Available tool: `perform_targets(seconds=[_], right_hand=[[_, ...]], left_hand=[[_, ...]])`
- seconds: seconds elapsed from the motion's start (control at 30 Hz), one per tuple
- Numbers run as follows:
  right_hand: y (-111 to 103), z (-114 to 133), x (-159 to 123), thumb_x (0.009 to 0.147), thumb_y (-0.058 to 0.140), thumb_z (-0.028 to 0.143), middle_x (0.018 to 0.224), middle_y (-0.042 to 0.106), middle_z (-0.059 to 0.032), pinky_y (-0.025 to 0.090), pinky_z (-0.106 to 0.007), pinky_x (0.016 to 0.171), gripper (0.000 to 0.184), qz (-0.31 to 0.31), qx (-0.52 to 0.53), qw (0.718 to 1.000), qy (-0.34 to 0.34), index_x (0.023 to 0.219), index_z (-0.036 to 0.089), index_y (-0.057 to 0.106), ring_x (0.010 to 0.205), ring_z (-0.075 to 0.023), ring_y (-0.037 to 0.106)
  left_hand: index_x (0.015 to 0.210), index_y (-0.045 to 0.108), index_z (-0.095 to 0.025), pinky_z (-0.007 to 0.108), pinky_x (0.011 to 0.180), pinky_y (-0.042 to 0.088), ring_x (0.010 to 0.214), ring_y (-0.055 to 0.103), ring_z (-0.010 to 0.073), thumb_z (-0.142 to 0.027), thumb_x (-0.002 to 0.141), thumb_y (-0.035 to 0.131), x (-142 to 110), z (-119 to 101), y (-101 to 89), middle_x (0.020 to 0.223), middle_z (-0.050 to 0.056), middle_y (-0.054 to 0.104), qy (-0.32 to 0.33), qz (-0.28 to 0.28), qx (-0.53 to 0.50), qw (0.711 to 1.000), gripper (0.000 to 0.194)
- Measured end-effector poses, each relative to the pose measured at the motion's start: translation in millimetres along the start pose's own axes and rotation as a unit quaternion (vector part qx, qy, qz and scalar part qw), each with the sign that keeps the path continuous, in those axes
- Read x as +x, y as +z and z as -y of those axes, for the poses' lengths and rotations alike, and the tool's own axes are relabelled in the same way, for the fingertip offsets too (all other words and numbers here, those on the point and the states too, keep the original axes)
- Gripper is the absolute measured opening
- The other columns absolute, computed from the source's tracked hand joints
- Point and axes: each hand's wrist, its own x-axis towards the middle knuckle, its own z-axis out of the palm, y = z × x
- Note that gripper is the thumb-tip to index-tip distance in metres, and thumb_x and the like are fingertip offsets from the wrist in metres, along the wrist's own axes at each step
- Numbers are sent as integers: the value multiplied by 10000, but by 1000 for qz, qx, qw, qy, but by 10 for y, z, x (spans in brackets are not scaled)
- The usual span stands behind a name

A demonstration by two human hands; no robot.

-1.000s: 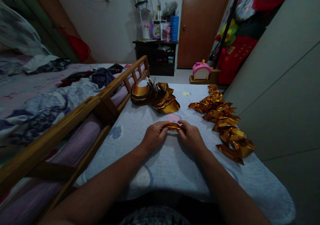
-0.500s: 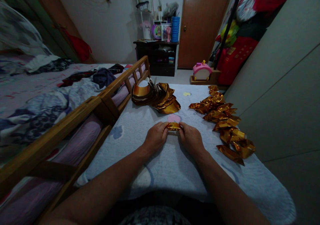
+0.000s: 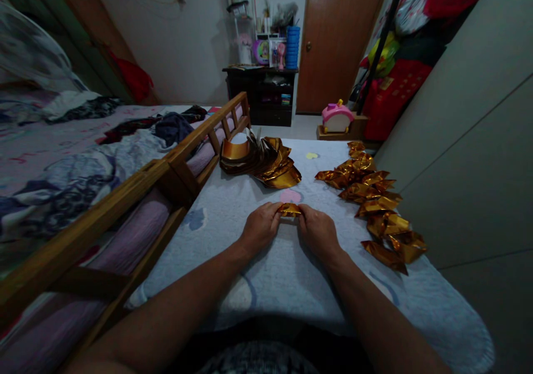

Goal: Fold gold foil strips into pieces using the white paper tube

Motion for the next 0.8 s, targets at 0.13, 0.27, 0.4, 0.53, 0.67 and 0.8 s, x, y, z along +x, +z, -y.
perform_targets(seconds=[0.13,0.27,0.4,0.53,0.67,0.8], right_hand=[[4,8,1,989,425,202,1048,763,-91,432,-286,747,309,0,-5,1000,-3,1186,189,662,901,-225,706],[4,8,-4,984,428,200,1022,762,-93,423,-286,736,289,3,-6,1000,-9,1147,187,667,888,-224,702],[-5,8,-12,993,425,210,999,763,-91,417,-284,733,271,5,-3,1000,-13,1103,190,672,879,-218,698],[-4,2,-14,1008,400,208,1010,763,-92,418,-287,735,287,7,-2,1000,-11,1099,193,672,888,-219,700],[16,4,-7,1014,385,198,1025,761,-101,420,-287,728,303,10,-8,1000,-1,1130,188,665,883,-219,704],[40,13,1,1015,378,189,1022,759,-108,423,-290,716,303,15,-15,1000,1,1135,187,656,868,-224,709]], left_hand=[[1199,669,-172,360,964,512,1069,662,237,-176,965,463,8,2,6,1137,102,719,0,-1,-7,1000,312],[1193,672,-177,356,965,515,1067,666,233,-169,962,458,9,-2,10,1140,97,722,0,-1,-11,1000,315],[1193,674,-199,346,972,517,1074,665,222,-164,954,470,6,12,20,1141,80,724,1,-4,-3,1000,316],[1202,673,-189,354,981,514,1079,663,226,-174,964,467,3,20,24,1151,91,721,4,1,-2,1000,315],[1216,673,-174,368,986,512,1093,669,243,-186,973,454,0,-5,24,1172,111,725,-12,11,6,1000,327],[1205,684,-214,343,977,517,1089,682,230,-193,977,446,0,-33,30,1188,78,739,-33,10,19,999,331]])
